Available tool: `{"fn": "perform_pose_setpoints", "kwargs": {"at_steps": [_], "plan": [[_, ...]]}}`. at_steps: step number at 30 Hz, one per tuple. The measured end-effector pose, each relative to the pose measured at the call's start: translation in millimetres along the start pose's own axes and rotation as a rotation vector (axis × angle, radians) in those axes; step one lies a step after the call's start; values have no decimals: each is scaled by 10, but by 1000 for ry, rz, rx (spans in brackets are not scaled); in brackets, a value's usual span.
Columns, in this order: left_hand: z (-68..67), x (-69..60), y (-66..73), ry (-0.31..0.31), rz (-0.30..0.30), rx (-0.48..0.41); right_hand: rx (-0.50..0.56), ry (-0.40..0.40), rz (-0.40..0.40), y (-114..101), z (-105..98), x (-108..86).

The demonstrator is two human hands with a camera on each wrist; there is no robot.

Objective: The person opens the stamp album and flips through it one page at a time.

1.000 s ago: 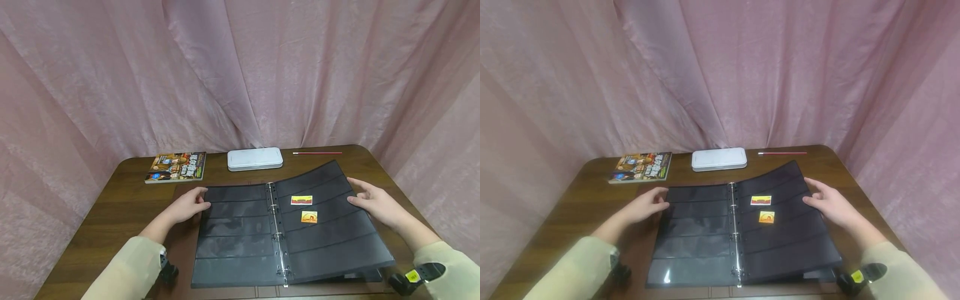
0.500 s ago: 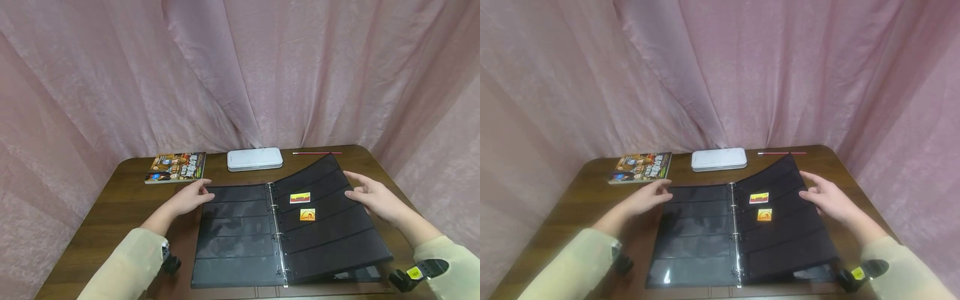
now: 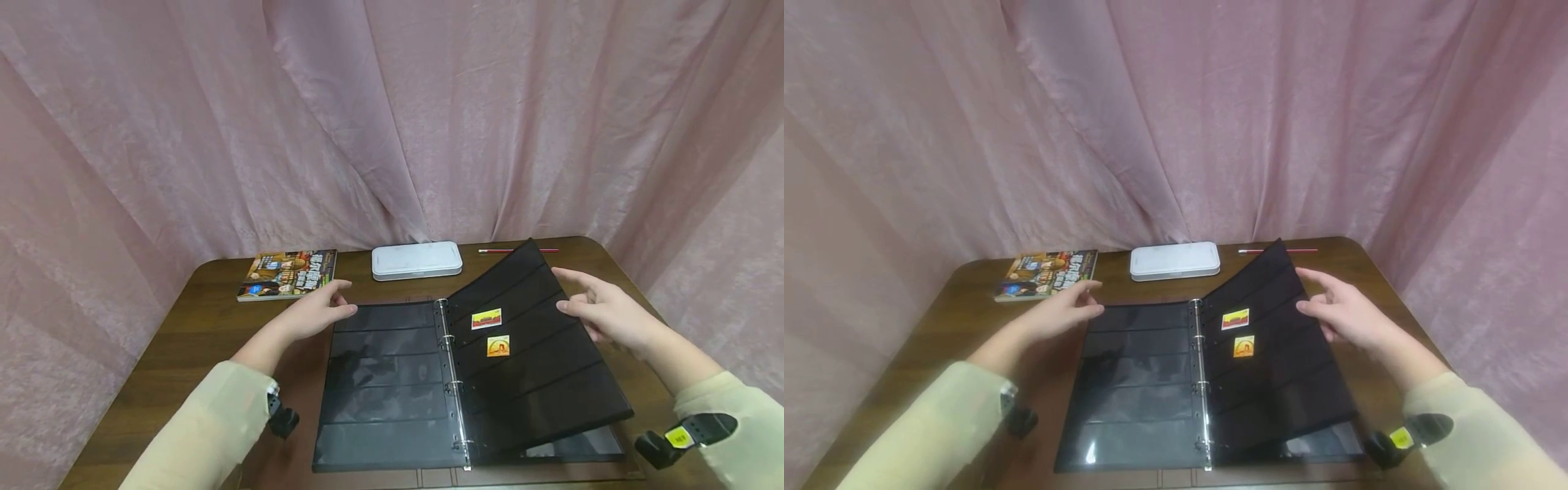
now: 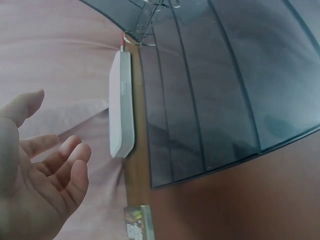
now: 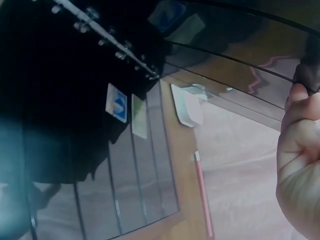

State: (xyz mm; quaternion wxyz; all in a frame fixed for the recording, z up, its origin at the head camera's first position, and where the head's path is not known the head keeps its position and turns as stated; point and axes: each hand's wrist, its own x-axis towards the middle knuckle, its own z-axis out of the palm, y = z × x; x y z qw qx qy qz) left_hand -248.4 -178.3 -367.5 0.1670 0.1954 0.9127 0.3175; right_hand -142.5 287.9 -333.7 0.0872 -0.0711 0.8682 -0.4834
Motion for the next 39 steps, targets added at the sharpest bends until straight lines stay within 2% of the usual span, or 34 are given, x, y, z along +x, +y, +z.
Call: {"fn": "perform_pose_setpoints", "kwargs": {"at_steps": [15,22,31,39], "plan": [[-119,29,231,-20,35,4,72,-37,-110,-262,10,110],[-160,66,313,-25,35,-5,55,-39,-121,-362,36,163],[-237,96,508,-29,90,-48,69,-65,-131,-519,85,220],[-256,134,598,-52,77,-98,92,-99,-141,-650,154,299]]}}
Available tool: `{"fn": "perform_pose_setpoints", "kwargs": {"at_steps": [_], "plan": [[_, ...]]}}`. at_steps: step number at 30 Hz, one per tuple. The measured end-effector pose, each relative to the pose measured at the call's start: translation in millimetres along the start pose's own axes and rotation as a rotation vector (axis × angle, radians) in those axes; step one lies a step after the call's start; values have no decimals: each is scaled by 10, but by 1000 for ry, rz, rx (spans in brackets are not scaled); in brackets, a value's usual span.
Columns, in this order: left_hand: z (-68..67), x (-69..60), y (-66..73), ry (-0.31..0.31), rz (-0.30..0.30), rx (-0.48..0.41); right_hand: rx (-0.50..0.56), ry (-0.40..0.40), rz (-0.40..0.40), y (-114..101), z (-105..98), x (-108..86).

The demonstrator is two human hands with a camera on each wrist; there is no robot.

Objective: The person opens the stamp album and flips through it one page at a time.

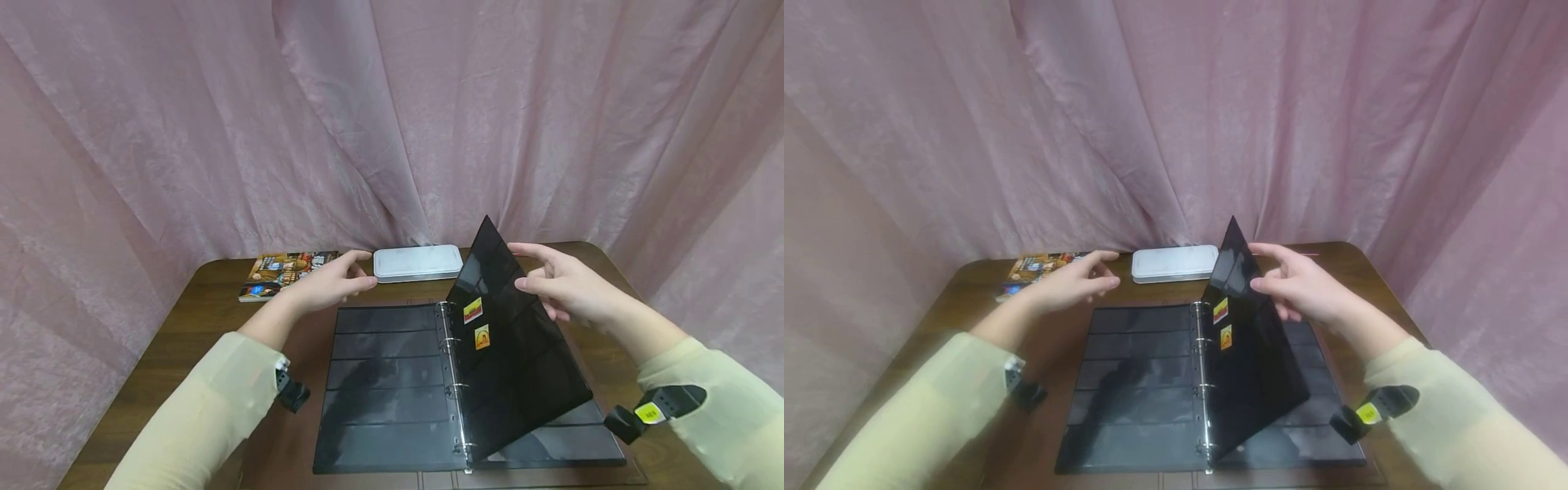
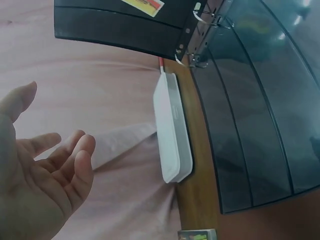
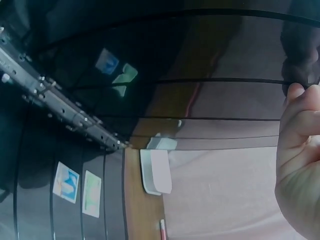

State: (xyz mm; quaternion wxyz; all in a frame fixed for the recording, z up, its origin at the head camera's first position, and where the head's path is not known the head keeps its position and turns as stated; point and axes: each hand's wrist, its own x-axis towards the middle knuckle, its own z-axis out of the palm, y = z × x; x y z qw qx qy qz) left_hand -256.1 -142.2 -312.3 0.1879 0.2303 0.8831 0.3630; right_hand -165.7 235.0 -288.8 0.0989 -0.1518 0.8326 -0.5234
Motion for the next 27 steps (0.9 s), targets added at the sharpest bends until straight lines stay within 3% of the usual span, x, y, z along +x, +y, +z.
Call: {"fn": "perform_pose_setpoints", "kwargs": {"at_steps": [14,27], "plan": [[26,92,242,-16,66,-55,45,-44,-8,-197,225,189],[54,127,340,-10,67,-78,166,-90,-2,-320,515,369]]}}
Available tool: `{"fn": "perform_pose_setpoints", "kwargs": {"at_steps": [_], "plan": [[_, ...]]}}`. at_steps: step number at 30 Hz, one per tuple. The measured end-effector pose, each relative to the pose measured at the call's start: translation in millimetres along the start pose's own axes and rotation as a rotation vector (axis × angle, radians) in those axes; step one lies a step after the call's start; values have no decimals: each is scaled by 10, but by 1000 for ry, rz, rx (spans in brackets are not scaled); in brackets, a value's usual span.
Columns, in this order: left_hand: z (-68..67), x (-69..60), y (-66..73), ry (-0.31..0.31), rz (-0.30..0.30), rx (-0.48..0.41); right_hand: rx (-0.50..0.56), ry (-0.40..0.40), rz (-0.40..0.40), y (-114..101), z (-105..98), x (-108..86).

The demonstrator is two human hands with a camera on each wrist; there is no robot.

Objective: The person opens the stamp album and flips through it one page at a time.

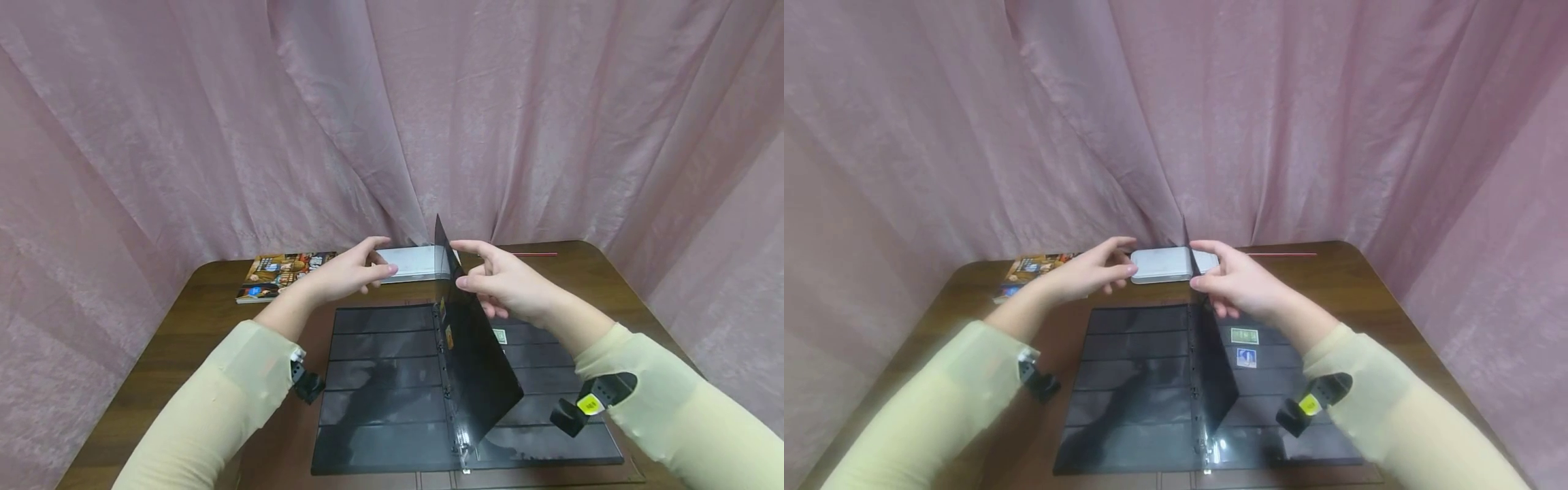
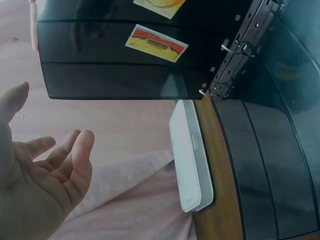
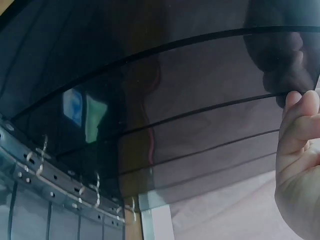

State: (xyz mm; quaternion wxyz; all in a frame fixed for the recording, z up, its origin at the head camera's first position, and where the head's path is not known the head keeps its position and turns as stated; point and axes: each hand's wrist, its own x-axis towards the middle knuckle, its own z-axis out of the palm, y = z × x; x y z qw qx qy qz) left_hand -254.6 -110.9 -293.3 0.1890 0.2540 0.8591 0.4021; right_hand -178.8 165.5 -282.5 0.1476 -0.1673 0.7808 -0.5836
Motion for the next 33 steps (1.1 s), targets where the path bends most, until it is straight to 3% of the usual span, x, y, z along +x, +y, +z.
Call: {"fn": "perform_pose_setpoints", "kwargs": {"at_steps": [15,33], "plan": [[43,40,121,-4,6,-1,165,-36,-24,48,277,156],[147,74,95,-22,20,-64,268,-51,-29,190,555,311]]}}
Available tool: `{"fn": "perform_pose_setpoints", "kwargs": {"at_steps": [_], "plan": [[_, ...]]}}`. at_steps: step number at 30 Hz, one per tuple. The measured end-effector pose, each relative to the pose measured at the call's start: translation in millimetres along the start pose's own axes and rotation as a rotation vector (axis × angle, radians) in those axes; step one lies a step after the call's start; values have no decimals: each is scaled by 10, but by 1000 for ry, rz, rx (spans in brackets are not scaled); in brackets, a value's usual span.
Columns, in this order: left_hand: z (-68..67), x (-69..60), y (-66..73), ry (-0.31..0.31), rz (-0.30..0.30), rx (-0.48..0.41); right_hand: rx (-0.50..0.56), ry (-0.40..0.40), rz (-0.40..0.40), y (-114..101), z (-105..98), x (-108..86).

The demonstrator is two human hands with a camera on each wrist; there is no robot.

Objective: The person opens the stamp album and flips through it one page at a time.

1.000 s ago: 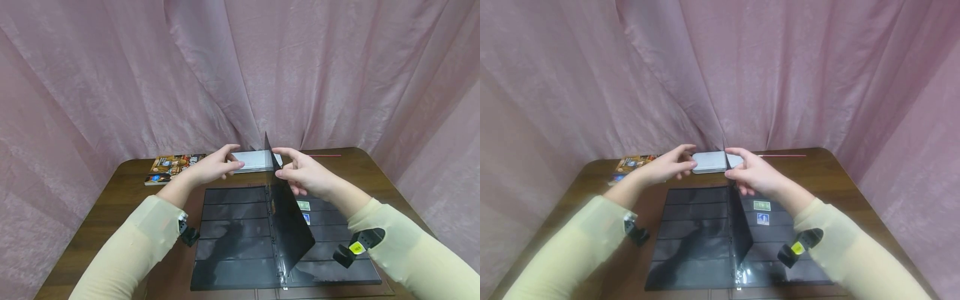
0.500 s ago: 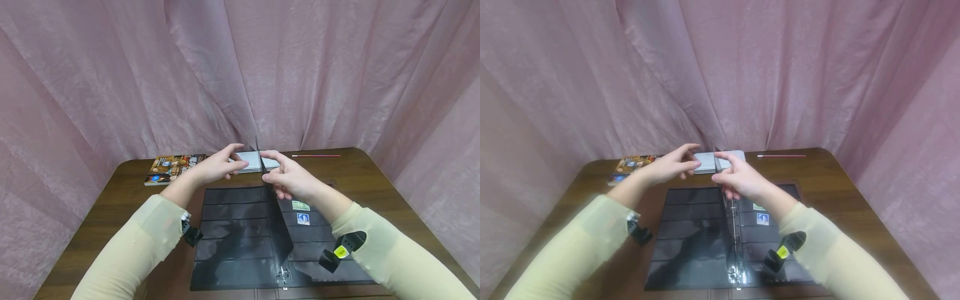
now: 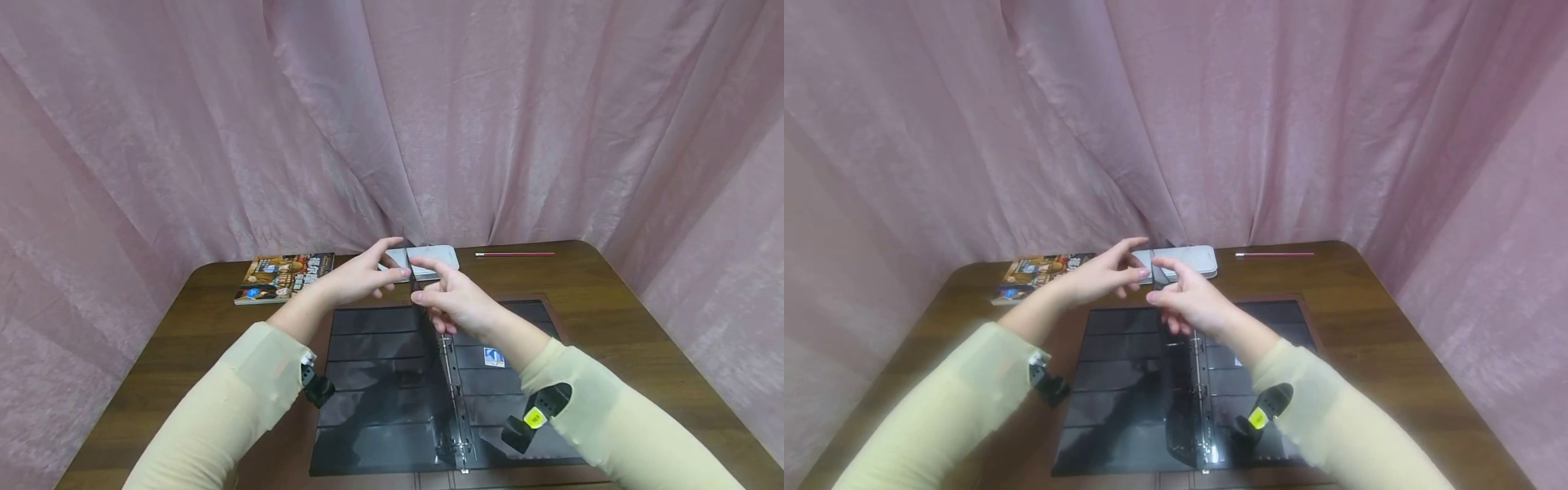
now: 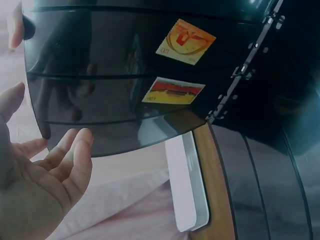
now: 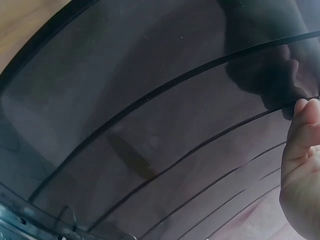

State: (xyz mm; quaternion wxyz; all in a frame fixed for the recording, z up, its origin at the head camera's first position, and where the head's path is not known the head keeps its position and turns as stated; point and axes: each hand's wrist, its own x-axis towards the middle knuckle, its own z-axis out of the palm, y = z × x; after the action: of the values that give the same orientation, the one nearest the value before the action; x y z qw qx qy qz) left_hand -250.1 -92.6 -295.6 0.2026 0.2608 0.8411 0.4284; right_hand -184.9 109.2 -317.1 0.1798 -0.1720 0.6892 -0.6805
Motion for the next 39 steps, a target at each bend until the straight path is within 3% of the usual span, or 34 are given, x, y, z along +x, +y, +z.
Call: {"fn": "perform_pose_setpoints", "kwargs": {"at_steps": [10,17,31,39], "plan": [[33,-34,-51,27,10,3,73,21,7,91,129,64],[22,-58,-137,19,-17,-11,106,27,18,163,204,109],[-9,-123,-293,0,-10,3,238,11,16,312,345,205],[-5,-163,-389,-5,1,-16,222,13,16,388,350,221]]}}
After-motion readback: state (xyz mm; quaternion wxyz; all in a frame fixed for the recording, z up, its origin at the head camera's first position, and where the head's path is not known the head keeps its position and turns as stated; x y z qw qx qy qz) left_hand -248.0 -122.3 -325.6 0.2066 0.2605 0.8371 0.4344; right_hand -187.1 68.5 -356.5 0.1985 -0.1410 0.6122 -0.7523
